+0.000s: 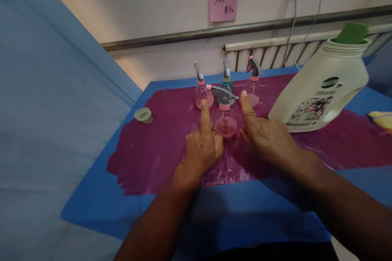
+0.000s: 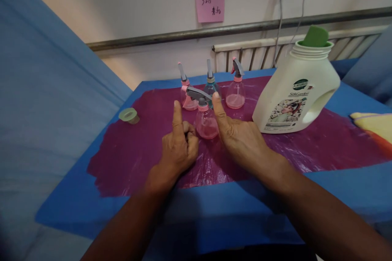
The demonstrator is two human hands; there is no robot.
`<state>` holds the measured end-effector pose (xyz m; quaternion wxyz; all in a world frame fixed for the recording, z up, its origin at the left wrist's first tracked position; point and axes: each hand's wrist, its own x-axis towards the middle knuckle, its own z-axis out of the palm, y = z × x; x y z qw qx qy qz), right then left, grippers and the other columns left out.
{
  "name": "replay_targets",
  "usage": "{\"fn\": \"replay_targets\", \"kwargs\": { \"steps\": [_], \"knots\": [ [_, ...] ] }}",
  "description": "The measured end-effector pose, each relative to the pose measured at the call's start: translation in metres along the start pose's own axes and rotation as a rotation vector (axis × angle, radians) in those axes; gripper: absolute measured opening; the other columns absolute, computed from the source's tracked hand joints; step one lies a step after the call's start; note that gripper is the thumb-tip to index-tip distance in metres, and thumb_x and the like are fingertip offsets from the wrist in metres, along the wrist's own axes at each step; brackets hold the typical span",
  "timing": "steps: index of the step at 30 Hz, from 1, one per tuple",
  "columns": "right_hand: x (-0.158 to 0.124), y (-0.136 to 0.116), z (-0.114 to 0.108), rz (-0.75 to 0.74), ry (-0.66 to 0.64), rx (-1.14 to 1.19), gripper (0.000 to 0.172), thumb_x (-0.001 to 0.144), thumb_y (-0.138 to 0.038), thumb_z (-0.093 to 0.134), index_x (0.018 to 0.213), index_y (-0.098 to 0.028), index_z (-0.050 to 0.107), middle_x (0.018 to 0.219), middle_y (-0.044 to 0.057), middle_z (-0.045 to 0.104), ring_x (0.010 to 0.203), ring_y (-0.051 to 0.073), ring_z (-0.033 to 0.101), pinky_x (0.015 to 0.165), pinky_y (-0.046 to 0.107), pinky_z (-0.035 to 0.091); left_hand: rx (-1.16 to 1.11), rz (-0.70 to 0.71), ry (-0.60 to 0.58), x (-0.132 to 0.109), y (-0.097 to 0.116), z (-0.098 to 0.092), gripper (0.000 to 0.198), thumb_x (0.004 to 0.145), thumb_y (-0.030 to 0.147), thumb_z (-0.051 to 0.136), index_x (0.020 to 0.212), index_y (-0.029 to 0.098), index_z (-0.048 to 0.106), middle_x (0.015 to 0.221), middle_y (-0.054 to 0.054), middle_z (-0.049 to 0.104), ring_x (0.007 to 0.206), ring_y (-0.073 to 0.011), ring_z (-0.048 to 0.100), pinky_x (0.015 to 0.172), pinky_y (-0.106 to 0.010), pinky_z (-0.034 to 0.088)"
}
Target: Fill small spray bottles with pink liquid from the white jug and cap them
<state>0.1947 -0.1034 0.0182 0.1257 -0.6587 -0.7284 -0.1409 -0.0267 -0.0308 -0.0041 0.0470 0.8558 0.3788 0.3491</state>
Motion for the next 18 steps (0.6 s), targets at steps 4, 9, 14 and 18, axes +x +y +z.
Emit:
{"fn": "replay_targets", "kwargs": {
  "steps": [4, 9, 14, 18],
  "knots": [
    [-0.0019, 0.0002, 0.0028, -0.014, 0.042, 0.016, 0.102, 0.109, -0.023, 0.046, 0.186, -0.009, -0.021, 0.086, 0.008, 0.081, 0.064, 0.028, 0.071, 0.054, 0.032, 0.045, -0.017, -0.005, 0.005, 0.0007, 0.0016, 0.0003, 0.105, 0.101, 0.014, 0.051, 0.187, 0.018, -0.009, 0.101, -0.004, 0.08, 0.068, -0.0177, 0.065, 0.07, -0.031, 0.054],
    [-0.0038, 0.0003, 0.0033, -0.002, 0.068, 0.062, 0.096, 0.111, -0.03, 0.05, 0.19, -0.016, -0.003, 0.086, 0.006, 0.08, 0.064, 0.027, 0.069, 0.053, 0.032, 0.038, -0.008, 0.011, -0.005, 0.0021, 0.0057, -0.0018, 0.104, 0.101, 0.013, 0.049, 0.187, 0.02, -0.009, 0.091, 0.001, 0.076, 0.071, -0.0179, 0.067, 0.072, -0.029, 0.055],
    [-0.0027, -0.0038, 0.0045, 0.001, 0.117, 0.138, 0.089, 0.114, -0.03, 0.048, 0.189, -0.016, 0.002, 0.086, 0.006, 0.08, 0.066, 0.027, 0.071, 0.053, 0.034, 0.037, -0.004, 0.016, -0.009, 0.0013, 0.0054, -0.004, 0.106, 0.101, 0.012, 0.046, 0.186, 0.019, -0.016, 0.09, 0.001, 0.075, 0.073, -0.0187, 0.069, 0.073, -0.031, 0.056],
    [-0.0004, -0.0075, 0.0088, -0.018, 0.186, 0.223, 0.092, 0.113, -0.029, 0.052, 0.188, -0.015, 0.001, 0.093, 0.004, 0.082, 0.069, 0.027, 0.073, 0.053, 0.035, 0.043, 0.002, 0.035, -0.018, -0.0007, 0.0015, -0.0028, 0.104, 0.103, 0.013, 0.045, 0.186, 0.02, -0.017, 0.093, 0.0, 0.076, 0.073, -0.0187, 0.068, 0.071, -0.031, 0.054]
  ]
}}
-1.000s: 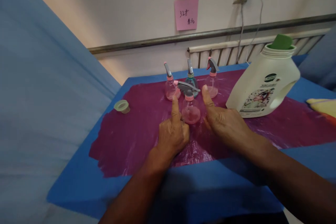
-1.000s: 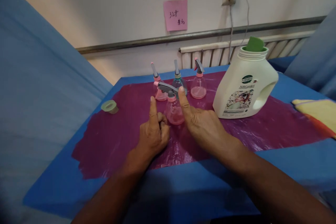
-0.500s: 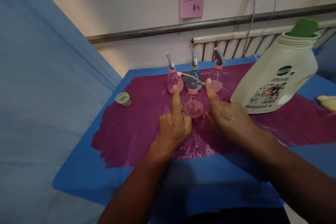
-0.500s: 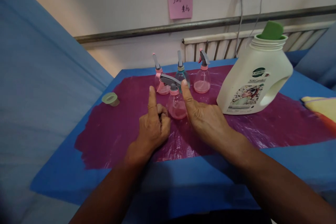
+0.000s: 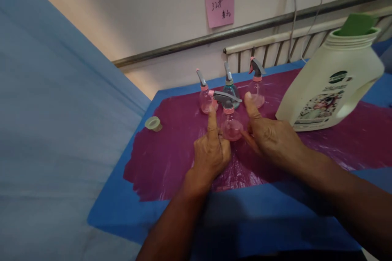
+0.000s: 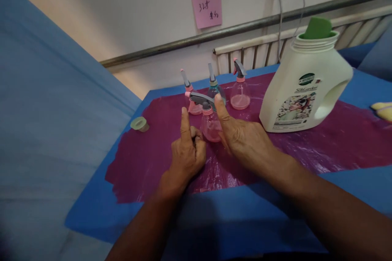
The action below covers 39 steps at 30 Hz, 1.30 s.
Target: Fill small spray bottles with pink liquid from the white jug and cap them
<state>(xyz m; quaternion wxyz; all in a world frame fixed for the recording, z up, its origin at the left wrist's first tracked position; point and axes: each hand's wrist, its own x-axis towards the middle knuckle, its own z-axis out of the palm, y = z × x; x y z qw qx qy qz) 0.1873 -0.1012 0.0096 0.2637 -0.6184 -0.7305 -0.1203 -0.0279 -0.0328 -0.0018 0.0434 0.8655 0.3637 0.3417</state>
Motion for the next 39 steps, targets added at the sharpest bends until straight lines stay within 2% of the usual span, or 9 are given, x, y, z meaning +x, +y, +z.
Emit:
{"fn": "replay_targets", "kwargs": {
  "steps": [3, 10, 19, 22, 26, 30, 32, 35, 39],
  "knots": [
    [0.0, -0.003, 0.004, -0.024, 0.043, 0.02, 0.09, 0.113, -0.026, 0.052, 0.187, -0.012, 0.003, 0.089, 0.003, 0.08, 0.07, 0.027, 0.074, 0.054, 0.035, 0.045, 0.03, -0.002, -0.007, -0.002, -0.003, 0.002, 0.105, 0.103, 0.013, 0.047, 0.186, 0.021, -0.017, 0.09, 0.002, 0.074, 0.072, -0.0188, 0.068, 0.07, -0.03, 0.053],
    [0.0, -0.01, 0.008, -0.114, 0.095, 0.068, 0.096, 0.113, -0.022, 0.048, 0.186, -0.009, -0.014, 0.093, 0.006, 0.08, 0.072, 0.026, 0.074, 0.058, 0.033, 0.049, 0.066, 0.049, -0.003, -0.005, -0.01, 0.007, 0.103, 0.105, 0.013, 0.047, 0.186, 0.022, -0.016, 0.093, 0.001, 0.076, 0.072, -0.0198, 0.069, 0.069, -0.031, 0.051],
    [0.007, -0.004, 0.014, -0.025, 0.048, 0.0, 0.085, 0.114, -0.025, 0.049, 0.187, -0.007, 0.01, 0.089, 0.008, 0.081, 0.073, 0.027, 0.076, 0.064, 0.033, 0.052, 0.142, 0.021, -0.037, -0.006, -0.018, 0.001, 0.102, 0.102, 0.012, 0.05, 0.188, 0.021, -0.003, 0.099, -0.003, 0.079, 0.078, -0.023, 0.074, 0.076, -0.035, 0.054],
    [0.009, -0.002, 0.016, -0.037, 0.073, -0.024, 0.088, 0.114, -0.028, 0.051, 0.187, -0.006, 0.007, 0.089, 0.009, 0.081, 0.073, 0.027, 0.076, 0.064, 0.033, 0.052, 0.15, -0.04, -0.091, -0.004, -0.016, 0.0, 0.099, 0.101, 0.013, 0.052, 0.188, 0.02, 0.005, 0.102, -0.006, 0.081, 0.083, -0.0259, 0.077, 0.077, -0.036, 0.054],
    [0.008, -0.001, 0.022, -0.044, 0.074, -0.065, 0.093, 0.113, -0.026, 0.052, 0.188, -0.004, 0.002, 0.09, 0.009, 0.082, 0.072, 0.026, 0.077, 0.062, 0.031, 0.051, 0.078, -0.098, -0.138, -0.001, -0.016, 0.001, 0.101, 0.1, 0.015, 0.054, 0.189, 0.022, 0.008, 0.11, -0.01, 0.083, 0.089, -0.0284, 0.079, 0.08, -0.037, 0.054],
    [-0.002, 0.004, 0.027, -0.025, 0.027, -0.035, 0.086, 0.113, -0.028, 0.056, 0.188, -0.01, 0.019, 0.103, 0.011, 0.087, 0.078, 0.026, 0.082, 0.063, 0.031, 0.052, -0.22, -0.165, -0.114, 0.001, -0.023, 0.005, 0.098, 0.1, 0.019, 0.058, 0.189, 0.024, 0.016, 0.104, -0.006, 0.08, 0.085, -0.0245, 0.074, 0.083, -0.036, 0.053],
    [-0.009, 0.009, 0.029, -0.03, 0.032, 0.023, 0.069, 0.114, -0.03, 0.054, 0.18, -0.012, 0.044, 0.114, 0.014, 0.088, 0.091, 0.028, 0.085, 0.07, 0.032, 0.057, -0.482, -0.236, -0.031, 0.004, -0.029, 0.007, 0.096, 0.099, 0.024, 0.063, 0.187, 0.02, 0.025, 0.097, -0.002, 0.076, 0.084, -0.0204, 0.07, 0.085, -0.034, 0.053],
    [-0.021, 0.017, 0.029, -0.003, 0.075, 0.127, 0.044, 0.115, -0.033, 0.051, 0.145, -0.015, 0.077, 0.126, 0.017, 0.088, 0.106, 0.029, 0.086, 0.084, 0.036, 0.061, -0.756, -0.434, 0.174, 0.011, -0.037, 0.006, 0.091, 0.095, 0.034, 0.068, 0.178, 0.012, 0.039, 0.087, 0.002, 0.068, 0.077, -0.0155, 0.064, 0.081, -0.029, 0.052],
    [-0.039, 0.03, 0.025, 0.172, 0.1, 0.191, 0.044, 0.114, -0.052, 0.052, 0.099, -0.022, 0.079, 0.093, 0.012, 0.086, 0.081, 0.027, 0.08, 0.07, 0.035, 0.049, -0.764, -0.545, 0.27, 0.01, -0.047, -0.011, 0.066, 0.095, 0.05, 0.066, 0.15, 0.012, 0.061, 0.086, 0.003, 0.066, 0.061, -0.0121, 0.05, 0.063, -0.027, 0.044]
  ]
}}
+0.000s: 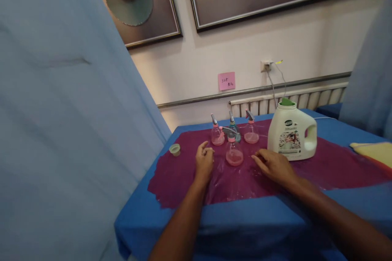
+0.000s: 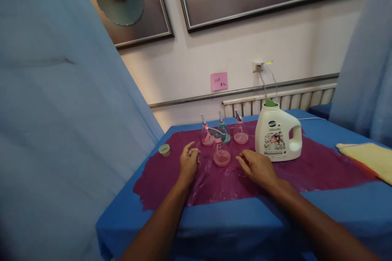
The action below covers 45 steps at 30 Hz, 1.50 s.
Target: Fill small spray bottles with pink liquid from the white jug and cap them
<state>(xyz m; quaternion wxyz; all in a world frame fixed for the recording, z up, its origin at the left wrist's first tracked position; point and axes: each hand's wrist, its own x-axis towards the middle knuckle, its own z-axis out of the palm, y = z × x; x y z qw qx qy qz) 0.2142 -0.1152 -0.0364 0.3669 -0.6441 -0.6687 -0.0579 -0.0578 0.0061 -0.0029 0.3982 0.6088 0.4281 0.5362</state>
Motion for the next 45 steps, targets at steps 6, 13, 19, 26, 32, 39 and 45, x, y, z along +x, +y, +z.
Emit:
{"fn": "replay_targets", "kwargs": {
  "steps": [6, 13, 19, 26, 32, 39, 45],
  "knots": [
    [-0.043, 0.03, -0.024, 0.229, 0.014, 0.055, 0.055, 0.105, -0.073, 0.054, 0.075, -0.027, 0.061, 0.071, 0.007, 0.074, 0.065, 0.026, 0.067, 0.065, 0.036, 0.034, 0.15, 0.031, 0.009, -0.035, 0.009, -0.05, 0.057, 0.093, 0.071, 0.072, 0.07, 0.024, 0.051, 0.066, 0.004, 0.05, 0.063, -0.0138, 0.045, 0.062, -0.028, 0.035],
    [-0.087, 0.053, -0.04, 0.358, 0.013, 0.145, 0.068, 0.101, -0.085, 0.049, 0.063, -0.029, 0.053, 0.058, 0.005, 0.063, 0.057, 0.025, 0.061, 0.062, 0.038, 0.036, 0.289, 0.097, -0.065, -0.1, 0.011, -0.082, 0.066, 0.103, 0.077, 0.059, 0.067, 0.026, 0.038, 0.065, 0.005, 0.035, 0.064, -0.0145, 0.034, 0.064, -0.031, 0.03],
    [-0.087, 0.048, -0.045, 0.371, 0.018, 0.188, 0.07, 0.1, -0.086, 0.046, 0.061, -0.028, 0.048, 0.057, 0.003, 0.059, 0.058, 0.022, 0.057, 0.063, 0.036, 0.034, 0.349, 0.164, -0.05, -0.117, 0.008, -0.076, 0.065, 0.107, 0.077, 0.052, 0.068, 0.025, 0.04, 0.066, 0.005, 0.038, 0.066, -0.0155, 0.038, 0.066, -0.032, 0.03],
    [-0.088, 0.045, -0.052, 0.361, -0.02, 0.138, 0.066, 0.099, -0.082, 0.047, 0.062, -0.028, 0.052, 0.059, 0.005, 0.062, 0.061, 0.022, 0.056, 0.065, 0.037, 0.03, 0.417, 0.179, 0.0, -0.116, 0.004, -0.075, 0.053, 0.11, 0.066, 0.047, 0.077, 0.025, 0.054, 0.07, 0.002, 0.056, 0.069, -0.0189, 0.053, 0.071, -0.032, 0.039],
    [-0.087, 0.046, -0.057, 0.353, -0.013, 0.129, 0.072, 0.1, -0.088, 0.043, 0.062, -0.028, 0.048, 0.059, 0.005, 0.06, 0.06, 0.02, 0.052, 0.065, 0.037, 0.031, 0.449, 0.165, -0.034, -0.114, 0.002, -0.073, 0.045, 0.112, 0.057, 0.044, 0.091, 0.024, 0.066, 0.08, -0.002, 0.069, 0.077, -0.0217, 0.064, 0.075, -0.033, 0.046],
    [-0.087, 0.047, -0.059, 0.347, -0.021, 0.14, 0.071, 0.101, -0.087, 0.044, 0.063, -0.028, 0.048, 0.059, 0.004, 0.058, 0.06, 0.019, 0.052, 0.065, 0.036, 0.031, 0.486, 0.169, -0.079, -0.114, 0.0, -0.073, 0.048, 0.112, 0.059, 0.044, 0.087, 0.023, 0.065, 0.075, -0.001, 0.067, 0.072, -0.0201, 0.062, 0.073, -0.032, 0.044],
    [-0.087, 0.048, -0.056, 0.342, -0.004, 0.159, 0.067, 0.102, -0.082, 0.047, 0.063, -0.027, 0.048, 0.058, 0.003, 0.056, 0.059, 0.019, 0.051, 0.064, 0.037, 0.03, 0.513, 0.177, -0.101, -0.113, -0.002, -0.075, 0.049, 0.112, 0.059, 0.043, 0.087, 0.023, 0.065, 0.075, -0.002, 0.067, 0.073, -0.0207, 0.062, 0.072, -0.032, 0.043]
  ]
}}
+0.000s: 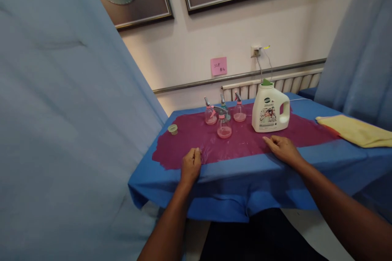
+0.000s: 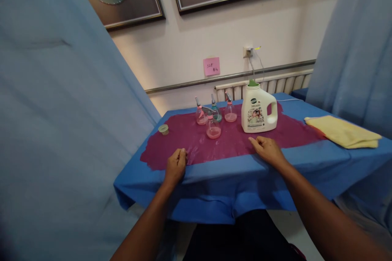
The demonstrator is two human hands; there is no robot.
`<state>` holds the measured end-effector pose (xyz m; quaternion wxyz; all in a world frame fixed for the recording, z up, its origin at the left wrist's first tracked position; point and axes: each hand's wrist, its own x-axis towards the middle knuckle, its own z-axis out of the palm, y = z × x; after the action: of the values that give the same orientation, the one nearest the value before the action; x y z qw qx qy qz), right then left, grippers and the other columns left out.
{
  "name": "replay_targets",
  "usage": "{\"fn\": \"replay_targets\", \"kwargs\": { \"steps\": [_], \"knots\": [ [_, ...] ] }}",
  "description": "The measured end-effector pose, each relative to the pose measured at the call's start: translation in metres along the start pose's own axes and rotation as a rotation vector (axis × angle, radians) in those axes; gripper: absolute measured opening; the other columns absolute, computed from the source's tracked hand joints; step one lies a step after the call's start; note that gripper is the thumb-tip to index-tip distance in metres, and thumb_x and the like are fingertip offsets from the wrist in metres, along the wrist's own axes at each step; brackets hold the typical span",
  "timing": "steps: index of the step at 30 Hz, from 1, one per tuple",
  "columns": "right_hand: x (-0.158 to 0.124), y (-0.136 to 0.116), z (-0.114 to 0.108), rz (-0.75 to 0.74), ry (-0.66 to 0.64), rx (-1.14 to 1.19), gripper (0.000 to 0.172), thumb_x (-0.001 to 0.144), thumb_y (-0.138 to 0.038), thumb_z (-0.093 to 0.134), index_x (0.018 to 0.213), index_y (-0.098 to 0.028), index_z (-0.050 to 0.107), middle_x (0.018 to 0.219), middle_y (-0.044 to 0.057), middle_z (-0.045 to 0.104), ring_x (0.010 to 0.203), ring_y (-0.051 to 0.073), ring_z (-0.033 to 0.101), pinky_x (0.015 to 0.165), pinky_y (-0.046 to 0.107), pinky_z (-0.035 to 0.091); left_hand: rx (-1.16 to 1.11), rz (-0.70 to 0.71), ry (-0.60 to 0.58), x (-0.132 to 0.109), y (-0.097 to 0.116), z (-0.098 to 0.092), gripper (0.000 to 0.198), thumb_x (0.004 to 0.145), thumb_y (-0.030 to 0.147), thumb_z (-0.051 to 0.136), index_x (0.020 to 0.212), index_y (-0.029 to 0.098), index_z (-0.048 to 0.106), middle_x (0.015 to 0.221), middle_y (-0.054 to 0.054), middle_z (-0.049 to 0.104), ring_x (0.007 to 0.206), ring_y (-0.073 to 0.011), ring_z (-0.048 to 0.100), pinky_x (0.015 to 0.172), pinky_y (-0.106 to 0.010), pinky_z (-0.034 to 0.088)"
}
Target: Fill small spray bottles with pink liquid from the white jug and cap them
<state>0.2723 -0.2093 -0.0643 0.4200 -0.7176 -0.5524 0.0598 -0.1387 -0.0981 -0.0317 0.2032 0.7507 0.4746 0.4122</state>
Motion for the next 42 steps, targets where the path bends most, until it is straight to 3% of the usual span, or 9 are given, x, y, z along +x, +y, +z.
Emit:
{"fn": "replay_targets", "kwargs": {
  "steps": [12, 29, 37, 42],
  "knots": [
    [0.003, 0.005, 0.006, -0.026, 0.037, 0.026, 0.073, 0.103, -0.087, 0.046, 0.061, -0.027, 0.049, 0.058, 0.005, 0.06, 0.057, 0.019, 0.052, 0.061, 0.036, 0.03, 0.015, 0.033, 0.011, 0.003, -0.002, -0.001, 0.05, 0.113, 0.059, 0.043, 0.083, 0.025, 0.063, 0.07, 0.001, 0.062, 0.067, -0.0199, 0.059, 0.069, -0.033, 0.039],
    [0.011, 0.008, 0.009, -0.072, 0.056, 0.032, 0.068, 0.104, -0.08, 0.047, 0.061, -0.028, 0.044, 0.055, 0.003, 0.054, 0.057, 0.018, 0.048, 0.061, 0.037, 0.026, 0.029, 0.127, 0.021, 0.009, 0.002, -0.003, 0.048, 0.113, 0.057, 0.044, 0.082, 0.025, 0.062, 0.068, 0.002, 0.059, 0.066, -0.0188, 0.055, 0.066, -0.031, 0.04],
    [0.01, 0.007, 0.006, -0.053, 0.039, 0.059, 0.063, 0.103, -0.075, 0.05, 0.063, -0.027, 0.049, 0.059, 0.003, 0.057, 0.06, 0.019, 0.051, 0.063, 0.036, 0.03, 0.075, 0.15, 0.005, 0.009, 0.003, -0.002, 0.048, 0.112, 0.055, 0.048, 0.076, 0.026, 0.057, 0.067, 0.002, 0.056, 0.063, -0.0176, 0.05, 0.066, -0.032, 0.036],
    [0.009, 0.007, 0.004, -0.027, 0.045, 0.066, 0.064, 0.103, -0.075, 0.051, 0.062, -0.027, 0.05, 0.059, 0.002, 0.057, 0.06, 0.019, 0.051, 0.062, 0.035, 0.029, 0.069, 0.126, 0.048, 0.011, -0.003, -0.001, 0.033, 0.109, 0.045, 0.046, 0.102, 0.025, 0.071, 0.081, -0.002, 0.073, 0.075, -0.0222, 0.068, 0.074, -0.033, 0.049]
  ]
}}
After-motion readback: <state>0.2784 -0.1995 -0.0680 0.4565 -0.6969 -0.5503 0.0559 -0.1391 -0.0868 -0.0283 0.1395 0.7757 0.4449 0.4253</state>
